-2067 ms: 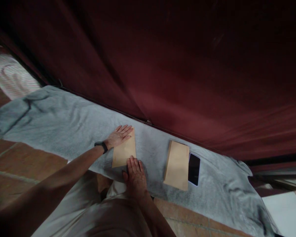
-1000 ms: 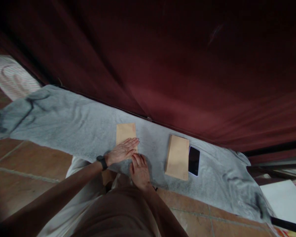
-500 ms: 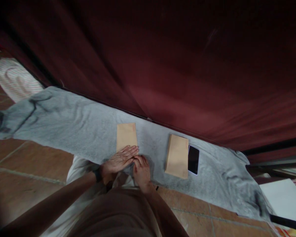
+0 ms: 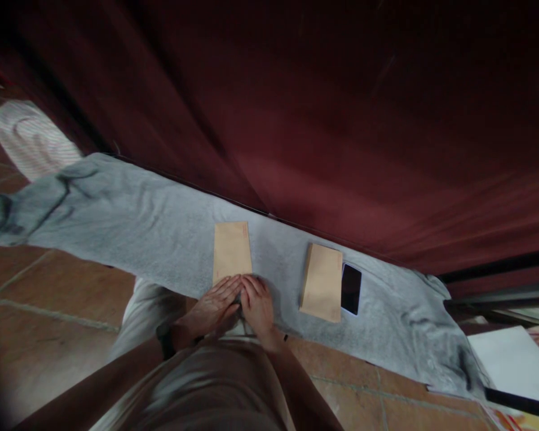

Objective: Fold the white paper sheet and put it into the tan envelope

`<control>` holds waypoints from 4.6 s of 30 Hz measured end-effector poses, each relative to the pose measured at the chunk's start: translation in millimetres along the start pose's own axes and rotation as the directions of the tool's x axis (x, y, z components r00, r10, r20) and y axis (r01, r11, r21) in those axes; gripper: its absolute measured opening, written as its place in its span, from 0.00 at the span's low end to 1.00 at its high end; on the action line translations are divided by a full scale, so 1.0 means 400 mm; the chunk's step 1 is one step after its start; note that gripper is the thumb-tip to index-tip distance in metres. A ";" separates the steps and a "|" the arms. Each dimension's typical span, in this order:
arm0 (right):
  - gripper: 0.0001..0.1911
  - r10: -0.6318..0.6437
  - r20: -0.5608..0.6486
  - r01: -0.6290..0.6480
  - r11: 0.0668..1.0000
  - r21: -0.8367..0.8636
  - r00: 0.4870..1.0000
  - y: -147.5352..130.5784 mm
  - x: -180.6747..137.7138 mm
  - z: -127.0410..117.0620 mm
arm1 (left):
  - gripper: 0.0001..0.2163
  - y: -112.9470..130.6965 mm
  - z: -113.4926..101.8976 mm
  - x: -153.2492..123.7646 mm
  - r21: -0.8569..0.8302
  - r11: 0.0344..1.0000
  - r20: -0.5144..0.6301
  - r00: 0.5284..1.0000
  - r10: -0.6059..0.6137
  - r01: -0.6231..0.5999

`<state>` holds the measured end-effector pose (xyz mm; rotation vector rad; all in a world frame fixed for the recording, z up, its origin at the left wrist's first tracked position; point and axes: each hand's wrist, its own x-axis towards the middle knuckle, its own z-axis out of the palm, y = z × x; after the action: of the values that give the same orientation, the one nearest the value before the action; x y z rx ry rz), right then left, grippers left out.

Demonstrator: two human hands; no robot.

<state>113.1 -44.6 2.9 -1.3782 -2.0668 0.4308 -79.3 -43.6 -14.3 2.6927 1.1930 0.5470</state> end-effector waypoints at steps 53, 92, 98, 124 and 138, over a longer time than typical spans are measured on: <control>0.21 -0.049 0.163 0.102 0.935 -0.340 0.985 0.047 0.415 0.051 | 0.29 -0.004 0.014 -0.083 0.108 0.988 -0.095 0.990 -0.101 0.111; 0.30 0.008 0.190 0.062 0.932 -0.358 0.982 0.004 -0.043 0.007 | 0.28 0.015 -0.028 -0.104 0.086 0.976 -0.094 0.977 -0.191 0.199; 0.29 0.023 0.156 0.036 0.931 -0.363 0.987 0.013 -0.049 -0.004 | 0.29 0.010 -0.037 -0.121 0.121 0.968 -0.108 0.972 -0.208 0.221; 0.22 0.611 0.222 -0.472 0.285 0.834 0.760 -0.014 0.120 -0.038 | 0.17 0.048 -0.110 0.066 0.184 0.926 -0.022 0.944 -0.330 0.329; 0.19 0.489 0.100 -0.358 0.469 0.808 0.866 -0.075 0.142 -0.032 | 0.11 0.004 -0.203 0.137 -0.892 0.232 -0.031 0.459 -0.888 0.387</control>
<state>84.4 -5.7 47.4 -1.2319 -1.0627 1.2733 -75.6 -5.2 75.9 1.0020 1.5619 1.3340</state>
